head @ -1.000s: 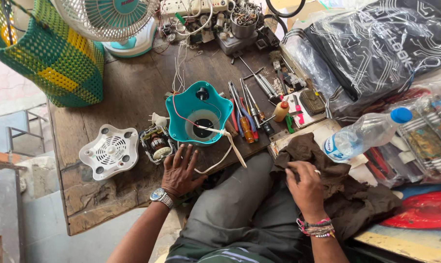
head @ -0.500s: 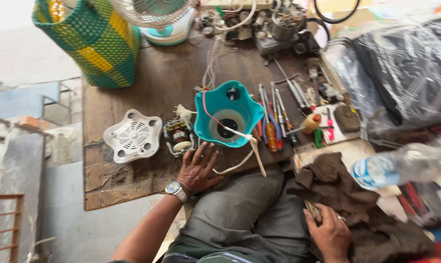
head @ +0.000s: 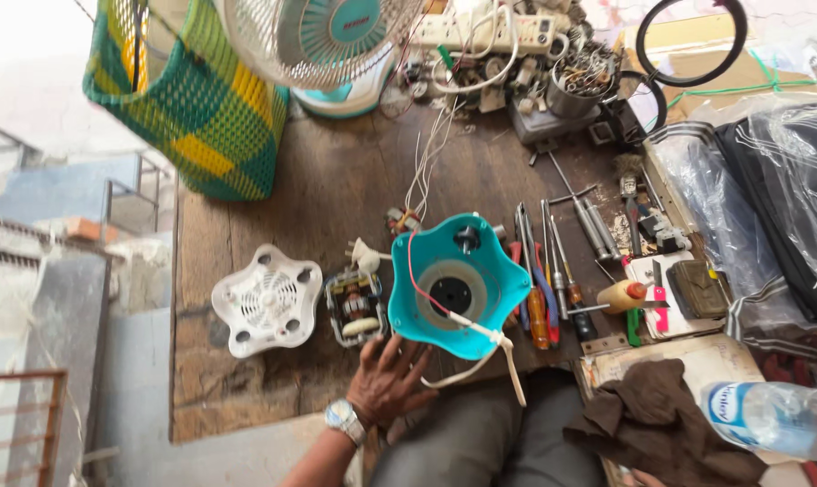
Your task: The person disassembles a small electric fan by removing screws from the base, separating the casing, and extracting the motor. They then use a screwdriver to adjust the motor shaft.
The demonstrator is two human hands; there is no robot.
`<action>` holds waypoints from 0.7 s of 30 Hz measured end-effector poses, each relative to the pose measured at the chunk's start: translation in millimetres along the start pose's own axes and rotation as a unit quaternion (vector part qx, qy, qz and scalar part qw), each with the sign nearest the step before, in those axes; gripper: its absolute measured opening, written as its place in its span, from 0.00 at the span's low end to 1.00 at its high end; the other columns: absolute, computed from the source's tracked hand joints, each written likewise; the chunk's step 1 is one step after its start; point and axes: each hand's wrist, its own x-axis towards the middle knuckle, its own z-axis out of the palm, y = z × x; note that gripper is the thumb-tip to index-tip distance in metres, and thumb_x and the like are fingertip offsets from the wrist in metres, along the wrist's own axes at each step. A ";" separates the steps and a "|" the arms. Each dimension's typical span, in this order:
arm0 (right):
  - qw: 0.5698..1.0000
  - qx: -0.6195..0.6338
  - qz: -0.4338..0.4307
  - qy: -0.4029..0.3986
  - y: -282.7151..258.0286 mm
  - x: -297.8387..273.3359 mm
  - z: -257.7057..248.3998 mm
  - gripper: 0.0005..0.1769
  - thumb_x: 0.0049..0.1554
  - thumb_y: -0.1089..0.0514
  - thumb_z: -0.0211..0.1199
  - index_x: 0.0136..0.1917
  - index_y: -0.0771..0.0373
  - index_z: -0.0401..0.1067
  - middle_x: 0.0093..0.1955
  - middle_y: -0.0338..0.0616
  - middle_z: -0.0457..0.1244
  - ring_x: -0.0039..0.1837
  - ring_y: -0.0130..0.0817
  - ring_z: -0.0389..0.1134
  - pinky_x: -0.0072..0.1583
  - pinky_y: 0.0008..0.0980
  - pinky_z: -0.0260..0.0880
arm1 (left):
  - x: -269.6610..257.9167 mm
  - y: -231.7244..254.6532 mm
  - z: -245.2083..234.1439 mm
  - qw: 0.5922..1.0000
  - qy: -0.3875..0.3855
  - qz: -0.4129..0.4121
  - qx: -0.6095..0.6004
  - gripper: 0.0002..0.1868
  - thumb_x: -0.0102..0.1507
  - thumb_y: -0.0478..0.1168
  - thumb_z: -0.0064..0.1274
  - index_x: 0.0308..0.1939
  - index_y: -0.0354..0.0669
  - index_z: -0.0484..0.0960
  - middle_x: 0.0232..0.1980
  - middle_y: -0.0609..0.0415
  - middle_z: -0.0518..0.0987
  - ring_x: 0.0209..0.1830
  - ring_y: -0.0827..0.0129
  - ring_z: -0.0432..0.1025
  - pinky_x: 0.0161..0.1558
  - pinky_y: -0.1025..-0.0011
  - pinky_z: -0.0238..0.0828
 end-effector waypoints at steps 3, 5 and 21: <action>0.998 -0.008 0.051 -0.021 -11.2 23.4 13.0 0.13 0.51 0.52 0.74 0.48 0.55 0.76 0.35 0.40 0.67 0.36 0.37 0.69 0.45 0.35 0.70 | -2.5 2.2 4.9 1.000 0.000 -0.002 -0.010 0.38 0.63 0.68 0.53 0.66 0.46 0.76 0.72 0.47 0.69 0.76 0.54 0.53 0.67 0.47 0.45; 0.996 -0.013 0.076 -0.036 -10.9 31.3 15.2 0.13 0.52 0.52 0.73 0.48 0.55 0.76 0.35 0.40 0.67 0.36 0.37 0.69 0.45 0.36 0.70 | -2.2 3.4 5.6 1.000 0.005 0.004 -0.016 0.38 0.63 0.69 0.53 0.66 0.46 0.76 0.72 0.47 0.69 0.77 0.54 0.53 0.67 0.48 0.45; 0.990 -0.023 0.118 -0.069 -17.2 34.0 10.2 0.10 0.54 0.52 0.72 0.48 0.55 0.78 0.39 0.44 0.67 0.40 0.41 0.69 0.47 0.38 0.70 | -0.2 4.0 -1.7 0.999 -0.035 -0.032 -0.014 0.42 0.60 0.71 0.52 0.67 0.46 0.76 0.74 0.46 0.67 0.81 0.50 0.48 0.75 0.42 0.30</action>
